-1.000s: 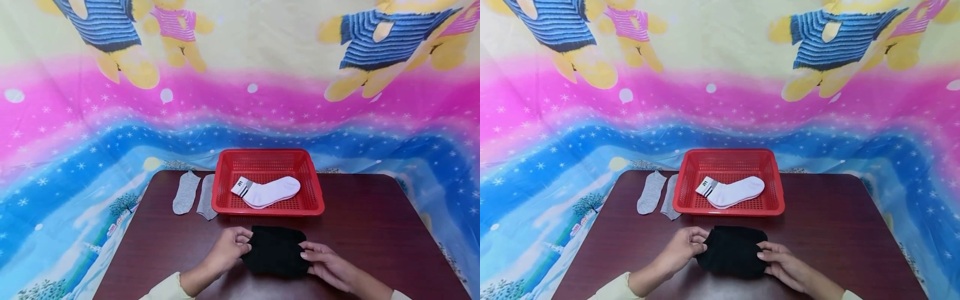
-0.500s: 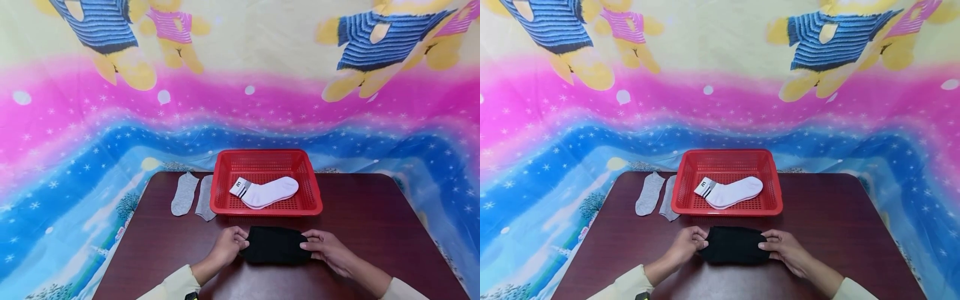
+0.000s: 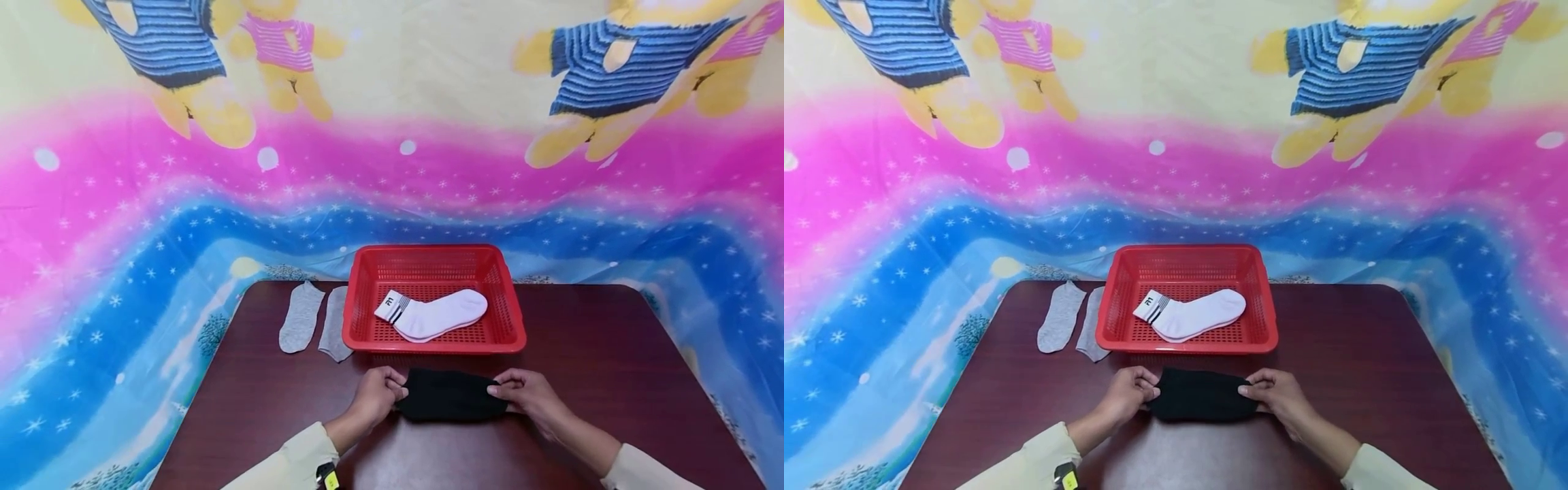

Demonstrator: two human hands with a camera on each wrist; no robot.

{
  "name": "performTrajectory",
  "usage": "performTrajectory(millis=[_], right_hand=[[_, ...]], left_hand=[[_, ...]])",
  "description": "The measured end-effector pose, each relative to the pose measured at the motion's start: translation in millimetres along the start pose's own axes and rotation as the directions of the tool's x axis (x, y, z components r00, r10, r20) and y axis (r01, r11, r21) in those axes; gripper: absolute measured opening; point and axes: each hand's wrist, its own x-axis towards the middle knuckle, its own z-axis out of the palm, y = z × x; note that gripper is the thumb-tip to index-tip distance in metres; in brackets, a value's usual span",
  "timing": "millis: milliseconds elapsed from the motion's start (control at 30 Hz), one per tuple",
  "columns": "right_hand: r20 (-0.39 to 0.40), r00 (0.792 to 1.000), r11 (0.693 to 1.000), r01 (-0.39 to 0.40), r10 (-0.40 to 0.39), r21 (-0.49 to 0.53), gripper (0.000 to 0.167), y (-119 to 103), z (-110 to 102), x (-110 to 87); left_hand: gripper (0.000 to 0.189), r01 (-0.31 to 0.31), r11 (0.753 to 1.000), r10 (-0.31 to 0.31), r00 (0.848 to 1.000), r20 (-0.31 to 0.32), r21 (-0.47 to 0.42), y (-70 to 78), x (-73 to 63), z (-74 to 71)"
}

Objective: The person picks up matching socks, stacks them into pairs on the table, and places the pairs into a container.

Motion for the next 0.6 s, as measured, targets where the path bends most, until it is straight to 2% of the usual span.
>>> performTrajectory(millis=[233,400,600], right_hand=[[-0.052,0.998,0.994,0.024,-0.029,-0.102,0.036,4.8,5.5,6.1],[-0.104,0.994,0.977,0.014,-0.036,-0.211,0.032,3.8,11.0,11.0],[-0.174,0.983,0.951,0.005,-0.062,-0.309,0.029,4.3,17.5,13.4]], left_hand=[[0.016,-0.049,0.995,0.051,0.998,-0.025,0.083,-3.0,4.2,4.0],[0.017,-0.090,0.978,0.098,0.995,-0.034,0.190,-10.0,9.4,2.9],[0.017,-0.110,0.964,0.122,0.992,-0.036,0.241,-17.6,15.1,3.2]])
